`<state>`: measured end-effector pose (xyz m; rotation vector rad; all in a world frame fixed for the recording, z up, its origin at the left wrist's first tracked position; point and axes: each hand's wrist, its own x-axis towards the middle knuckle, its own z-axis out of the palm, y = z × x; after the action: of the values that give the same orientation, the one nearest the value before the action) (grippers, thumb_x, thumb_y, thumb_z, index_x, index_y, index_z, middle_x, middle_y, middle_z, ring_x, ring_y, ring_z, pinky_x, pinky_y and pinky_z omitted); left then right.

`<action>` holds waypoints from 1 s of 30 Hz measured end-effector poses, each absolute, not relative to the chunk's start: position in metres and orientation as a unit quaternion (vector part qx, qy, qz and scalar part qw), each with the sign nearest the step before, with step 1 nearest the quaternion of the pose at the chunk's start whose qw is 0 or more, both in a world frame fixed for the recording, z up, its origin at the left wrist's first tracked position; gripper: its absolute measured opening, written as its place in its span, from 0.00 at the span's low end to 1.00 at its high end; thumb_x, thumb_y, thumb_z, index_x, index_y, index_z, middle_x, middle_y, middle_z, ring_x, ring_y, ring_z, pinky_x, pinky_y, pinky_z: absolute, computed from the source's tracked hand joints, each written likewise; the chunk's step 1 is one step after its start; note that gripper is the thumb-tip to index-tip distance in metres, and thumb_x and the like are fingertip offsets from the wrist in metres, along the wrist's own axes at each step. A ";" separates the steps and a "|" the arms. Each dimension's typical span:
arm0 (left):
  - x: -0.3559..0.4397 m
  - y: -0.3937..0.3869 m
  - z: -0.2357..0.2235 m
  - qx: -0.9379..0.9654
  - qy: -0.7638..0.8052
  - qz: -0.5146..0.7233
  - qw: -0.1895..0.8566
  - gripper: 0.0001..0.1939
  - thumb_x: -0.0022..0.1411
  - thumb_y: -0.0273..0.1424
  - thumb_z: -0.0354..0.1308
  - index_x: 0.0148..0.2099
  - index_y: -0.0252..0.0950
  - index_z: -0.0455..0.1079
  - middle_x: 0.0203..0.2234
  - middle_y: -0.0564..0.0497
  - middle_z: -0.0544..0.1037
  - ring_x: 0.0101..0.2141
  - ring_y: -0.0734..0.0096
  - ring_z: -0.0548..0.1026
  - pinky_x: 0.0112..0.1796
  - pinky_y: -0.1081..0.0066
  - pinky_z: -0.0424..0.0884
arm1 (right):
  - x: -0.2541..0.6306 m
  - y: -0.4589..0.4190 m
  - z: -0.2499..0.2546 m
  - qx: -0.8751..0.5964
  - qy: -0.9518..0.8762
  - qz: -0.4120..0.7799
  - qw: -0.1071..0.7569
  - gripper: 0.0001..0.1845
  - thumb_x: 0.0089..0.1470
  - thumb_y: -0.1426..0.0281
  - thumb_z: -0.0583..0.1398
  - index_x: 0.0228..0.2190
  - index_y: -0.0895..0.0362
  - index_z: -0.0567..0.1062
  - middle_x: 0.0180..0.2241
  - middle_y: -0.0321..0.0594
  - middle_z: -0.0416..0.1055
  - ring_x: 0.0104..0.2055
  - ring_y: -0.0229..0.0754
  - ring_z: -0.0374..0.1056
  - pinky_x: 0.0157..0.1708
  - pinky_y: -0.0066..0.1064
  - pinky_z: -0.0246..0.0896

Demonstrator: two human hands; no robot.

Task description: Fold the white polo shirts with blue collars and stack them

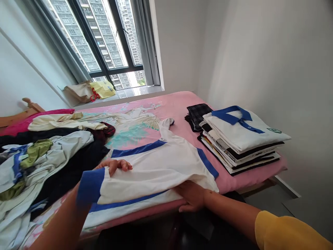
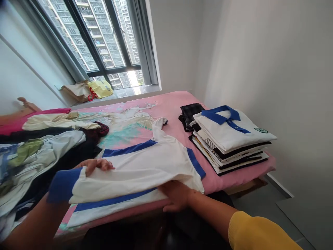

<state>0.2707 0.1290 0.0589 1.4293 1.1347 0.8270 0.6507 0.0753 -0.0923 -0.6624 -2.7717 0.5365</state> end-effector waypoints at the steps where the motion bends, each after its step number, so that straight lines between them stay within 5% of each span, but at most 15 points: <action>1: 0.255 0.120 0.045 0.583 0.495 0.350 0.540 0.34 0.21 0.64 0.59 0.10 0.38 0.54 0.25 0.45 0.76 0.39 0.50 0.74 0.43 0.53 0.68 | 0.650 0.074 -0.095 -0.243 -0.946 0.186 0.107 0.48 0.49 0.47 0.56 0.62 0.60 0.50 0.61 0.54 0.52 0.62 0.56 0.49 0.59 0.47 0.47; 4: 0.220 0.086 0.008 0.473 0.573 0.363 0.562 0.23 0.34 0.48 0.66 0.31 0.39 0.73 0.42 0.45 0.77 0.44 0.53 0.74 0.44 0.57 0.69 | 0.649 0.069 -0.100 -0.273 -0.940 0.195 0.062 0.46 0.50 0.46 0.54 0.62 0.59 0.52 0.61 0.53 0.52 0.62 0.55 0.51 0.59 0.44 0.48; 6: 0.208 0.063 -0.008 0.403 0.635 0.350 0.559 0.31 0.40 0.42 0.65 0.48 0.39 0.69 0.47 0.44 0.75 0.44 0.59 0.74 0.43 0.61 0.69 | 0.648 0.066 -0.101 -0.291 -0.933 0.212 0.030 0.44 0.51 0.46 0.52 0.61 0.59 0.53 0.60 0.52 0.55 0.61 0.53 0.53 0.59 0.42 0.49; 8: 0.205 0.047 -0.015 0.379 0.684 0.320 0.534 0.34 0.46 0.46 0.61 0.55 0.38 0.65 0.46 0.43 0.74 0.43 0.62 0.74 0.41 0.65 0.70 | 0.647 0.063 -0.101 -0.309 -0.923 0.231 0.004 0.42 0.52 0.46 0.52 0.61 0.57 0.55 0.59 0.50 0.58 0.60 0.52 0.55 0.59 0.42 0.50; 13: 0.220 0.036 -0.017 0.427 0.768 0.248 0.409 0.34 0.50 0.54 0.53 0.52 0.36 0.65 0.40 0.46 0.75 0.36 0.64 0.73 0.28 0.73 0.68 | 0.647 0.061 -0.104 -0.338 -0.897 0.280 -0.055 0.44 0.50 0.42 0.50 0.61 0.55 0.56 0.59 0.49 0.58 0.61 0.57 0.53 0.59 0.47 0.48; 21: 0.215 0.035 -0.031 0.438 0.802 0.230 0.333 0.20 0.39 0.30 0.63 0.39 0.34 0.69 0.21 0.55 0.71 0.23 0.71 0.69 0.22 0.76 0.60 | 0.646 0.056 -0.110 -0.354 -0.897 0.259 -0.048 0.40 0.52 0.43 0.50 0.60 0.52 0.58 0.59 0.47 0.58 0.60 0.57 0.55 0.58 0.49 0.49; 26: 0.214 0.025 -0.028 0.439 0.791 0.273 0.326 0.20 0.46 0.29 0.56 0.45 0.35 0.66 0.27 0.53 0.73 0.26 0.73 0.70 0.23 0.77 0.62 | 0.648 0.056 -0.121 -0.347 -0.908 0.230 -0.054 0.41 0.53 0.43 0.48 0.59 0.55 0.59 0.58 0.49 0.59 0.58 0.57 0.57 0.57 0.48 0.52; 30: 0.215 0.019 -0.028 0.431 0.779 0.269 0.367 0.22 0.45 0.34 0.61 0.43 0.32 0.67 0.27 0.50 0.75 0.23 0.71 0.71 0.21 0.75 0.64 | 0.651 0.058 -0.134 -0.351 -0.913 0.202 -0.049 0.40 0.52 0.44 0.49 0.59 0.55 0.60 0.58 0.48 0.59 0.58 0.58 0.57 0.57 0.50 0.51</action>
<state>0.2147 0.0194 -0.0281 1.1071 2.0024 0.6919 0.6509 0.0579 -0.1341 -1.1392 -2.9602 0.6565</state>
